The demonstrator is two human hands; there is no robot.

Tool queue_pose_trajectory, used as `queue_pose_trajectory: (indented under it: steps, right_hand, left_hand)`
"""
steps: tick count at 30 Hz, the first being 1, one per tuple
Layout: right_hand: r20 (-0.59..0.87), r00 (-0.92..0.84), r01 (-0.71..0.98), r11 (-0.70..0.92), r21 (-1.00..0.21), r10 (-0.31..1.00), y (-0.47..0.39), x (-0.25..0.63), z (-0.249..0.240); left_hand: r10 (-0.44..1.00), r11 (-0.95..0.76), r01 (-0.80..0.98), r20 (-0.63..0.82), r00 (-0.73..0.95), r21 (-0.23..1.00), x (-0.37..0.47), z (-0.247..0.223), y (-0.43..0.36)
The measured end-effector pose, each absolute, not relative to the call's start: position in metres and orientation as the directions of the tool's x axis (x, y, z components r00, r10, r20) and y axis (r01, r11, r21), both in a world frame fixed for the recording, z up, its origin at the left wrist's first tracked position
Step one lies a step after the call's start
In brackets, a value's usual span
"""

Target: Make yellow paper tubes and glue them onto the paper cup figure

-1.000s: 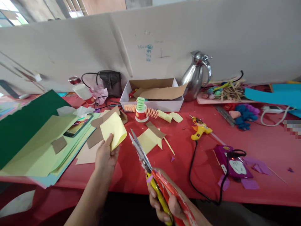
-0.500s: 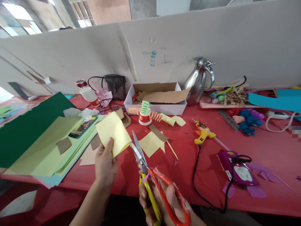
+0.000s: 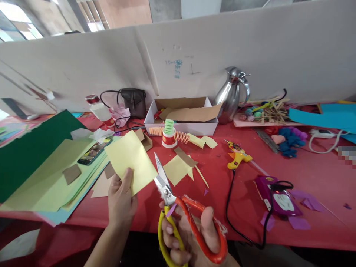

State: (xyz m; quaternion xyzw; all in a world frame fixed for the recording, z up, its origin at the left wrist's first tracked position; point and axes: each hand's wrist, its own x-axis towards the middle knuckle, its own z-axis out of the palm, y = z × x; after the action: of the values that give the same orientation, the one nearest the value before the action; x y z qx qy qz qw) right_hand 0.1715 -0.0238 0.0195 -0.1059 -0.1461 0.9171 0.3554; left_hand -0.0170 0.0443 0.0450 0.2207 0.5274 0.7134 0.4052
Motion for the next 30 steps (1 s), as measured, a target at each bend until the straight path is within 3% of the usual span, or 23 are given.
queue_pose_trajectory:
  steps: [6, 10, 17, 24, 30]
  right_hand:
    - [-0.111, -0.632, -0.700, -0.627, -0.343, 0.767, -0.024, 0.187, 0.024]
    - [-0.108, -0.709, -0.627, -0.693, -0.354, 0.697, -0.026, 0.193, 0.027]
    - [-0.108, -0.796, -0.478, -0.728, -0.492, 0.596, -0.034, 0.197, 0.020]
    - [-0.127, -0.794, -0.468, -0.732, -0.495, 0.594, -0.037, 0.193, 0.022]
    - [-0.040, -0.849, -0.453, -0.764, -0.460, 0.528, -0.033, 0.190, 0.017]
  left_hand:
    - [0.818, -0.096, -0.308, -0.101, -0.567, 0.947, -0.023, 0.049, 0.038]
    - [0.824, -0.078, -0.339, -0.131, -0.551, 0.938, -0.024, 0.051, 0.042]
    - [0.833, 0.001, -0.407, -0.226, -0.505, 0.913, -0.041, 0.039, 0.053]
    - [0.785, -0.013, -0.441, -0.264, -0.560, 0.898, -0.042, 0.038, 0.058]
    - [0.801, -0.032, -0.438, -0.239, -0.549, 0.898, -0.044, 0.037, 0.059]
